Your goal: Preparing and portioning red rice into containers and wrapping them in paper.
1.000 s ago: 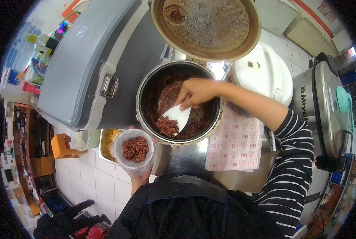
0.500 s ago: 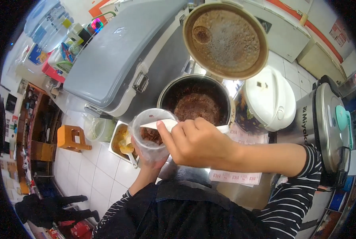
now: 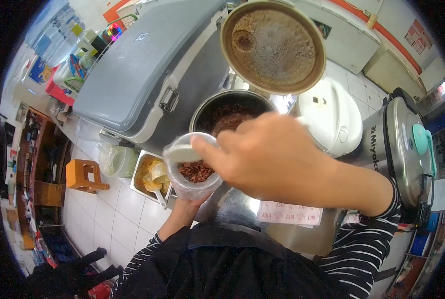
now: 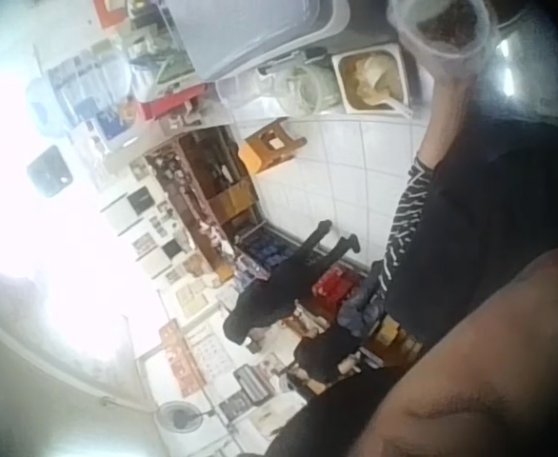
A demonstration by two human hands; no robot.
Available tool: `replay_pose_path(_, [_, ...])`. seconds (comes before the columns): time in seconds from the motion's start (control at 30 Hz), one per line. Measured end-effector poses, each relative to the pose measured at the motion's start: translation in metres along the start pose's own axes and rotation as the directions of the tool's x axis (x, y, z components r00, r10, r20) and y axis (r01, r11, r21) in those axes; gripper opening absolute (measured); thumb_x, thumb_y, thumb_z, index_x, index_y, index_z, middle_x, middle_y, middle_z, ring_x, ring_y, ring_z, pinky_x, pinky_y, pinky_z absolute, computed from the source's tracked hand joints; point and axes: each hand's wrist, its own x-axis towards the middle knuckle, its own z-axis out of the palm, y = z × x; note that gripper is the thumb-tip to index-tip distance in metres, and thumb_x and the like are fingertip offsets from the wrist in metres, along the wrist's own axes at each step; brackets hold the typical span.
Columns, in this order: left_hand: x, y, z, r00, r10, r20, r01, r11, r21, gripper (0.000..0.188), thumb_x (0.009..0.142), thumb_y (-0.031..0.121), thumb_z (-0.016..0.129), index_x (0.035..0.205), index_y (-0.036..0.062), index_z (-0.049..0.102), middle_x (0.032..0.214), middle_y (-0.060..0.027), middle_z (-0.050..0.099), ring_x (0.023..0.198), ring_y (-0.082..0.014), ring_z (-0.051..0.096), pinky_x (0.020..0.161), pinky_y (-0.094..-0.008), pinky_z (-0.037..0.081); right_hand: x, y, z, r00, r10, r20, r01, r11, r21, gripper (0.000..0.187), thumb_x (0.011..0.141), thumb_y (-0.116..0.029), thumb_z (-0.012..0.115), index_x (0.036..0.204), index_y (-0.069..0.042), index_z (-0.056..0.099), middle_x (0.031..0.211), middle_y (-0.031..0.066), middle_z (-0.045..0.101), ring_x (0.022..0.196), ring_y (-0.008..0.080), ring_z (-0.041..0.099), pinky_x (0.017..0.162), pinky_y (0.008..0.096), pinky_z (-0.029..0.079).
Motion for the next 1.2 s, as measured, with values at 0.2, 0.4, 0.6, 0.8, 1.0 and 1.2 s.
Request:
replay_pose_path(0.2, [-0.023, 0.015, -0.016, 0.949, 0.278, 0.150, -0.273, 0.484, 0.831, 0.056, 0.095, 0.041, 0.041, 0.130, -0.0019, 0.038, 0.127, -0.0234, 0.049, 0.110, -0.0362, 0.055, 0.094, -0.0465, 0.050, 0.015, 0.044, 0.026, 0.973, 0.170, 0.154, -0.188, 0.976, 0.110, 0.024, 0.082, -0.020, 0.060, 0.105, -0.015, 0.067, 0.069, 0.0064, 0.066, 0.060, 0.0205, 0.066, 0.047, 0.0327, 0.049])
replay_pose_path(0.4, [-0.046, 0.022, -0.046, 0.995, -0.028, 0.093, 0.036, 0.996, -0.078, 0.069, 0.088, 0.056, 0.046, 0.134, 0.0053, 0.041, 0.131, -0.0290, 0.044, 0.108, -0.0510, 0.053, 0.083, -0.0532, 0.055, 0.012, 0.077, 0.187, 0.763, 0.056, 0.644, 0.012, 0.995, -0.101, 0.012, 0.077, -0.017, 0.059, 0.073, -0.014, 0.070, 0.068, 0.0037, 0.066, 0.066, 0.0195, 0.064, 0.079, 0.0376, 0.042])
replay_pose_path(0.6, [-0.042, 0.019, -0.046, 0.992, -0.124, -0.003, 0.121, 0.973, -0.195, 0.067, 0.086, 0.050, 0.056, 0.132, 0.0018, 0.043, 0.126, -0.0275, 0.048, 0.107, -0.0503, 0.053, 0.082, -0.0528, 0.054, 0.024, 0.070, 0.237, 0.633, -0.218, 0.743, 0.026, 0.965, 0.260, 0.017, 0.079, -0.010, 0.056, 0.084, -0.014, 0.072, 0.085, 0.0073, 0.069, 0.087, 0.0202, 0.064, 0.093, 0.0405, 0.031])
replay_pose_path(0.8, [-0.038, 0.019, -0.040, 0.995, -0.096, 0.002, 0.096, 0.984, -0.150, 0.064, 0.086, 0.046, 0.057, 0.131, 0.0029, 0.043, 0.126, -0.0277, 0.048, 0.106, -0.0485, 0.054, 0.083, -0.0505, 0.055, 0.014, 0.088, 0.247, 0.704, -0.358, 0.613, -0.209, 0.721, 0.661, 0.027, 0.083, -0.013, 0.058, 0.108, -0.014, 0.069, 0.089, 0.0089, 0.069, 0.085, 0.0254, 0.061, 0.087, 0.0378, 0.030])
replay_pose_path(1.0, [-0.034, 0.021, -0.039, 0.998, -0.048, 0.052, 0.052, 0.994, -0.094, 0.060, 0.086, 0.042, 0.059, 0.131, 0.0041, 0.044, 0.125, -0.0278, 0.049, 0.105, -0.0467, 0.056, 0.084, -0.0482, 0.055, 0.014, 0.096, 0.233, 0.709, -0.326, 0.625, -0.301, 0.662, 0.686, 0.027, 0.083, -0.014, 0.060, 0.109, -0.013, 0.069, 0.101, 0.0088, 0.068, 0.093, 0.0266, 0.059, 0.091, 0.0392, 0.029])
replay_pose_path(1.2, [-0.037, 0.023, -0.034, 0.990, 0.014, 0.142, -0.013, 1.000, -0.010, 0.057, 0.087, 0.039, 0.060, 0.130, 0.0053, 0.044, 0.124, -0.0280, 0.049, 0.104, -0.0449, 0.057, 0.085, -0.0459, 0.056, 0.015, 0.100, 0.218, 0.769, -0.311, 0.558, -0.271, 0.632, 0.726, 0.028, 0.083, -0.012, 0.060, 0.110, -0.011, 0.068, 0.102, 0.0116, 0.067, 0.090, 0.0284, 0.059, 0.094, 0.0399, 0.033])
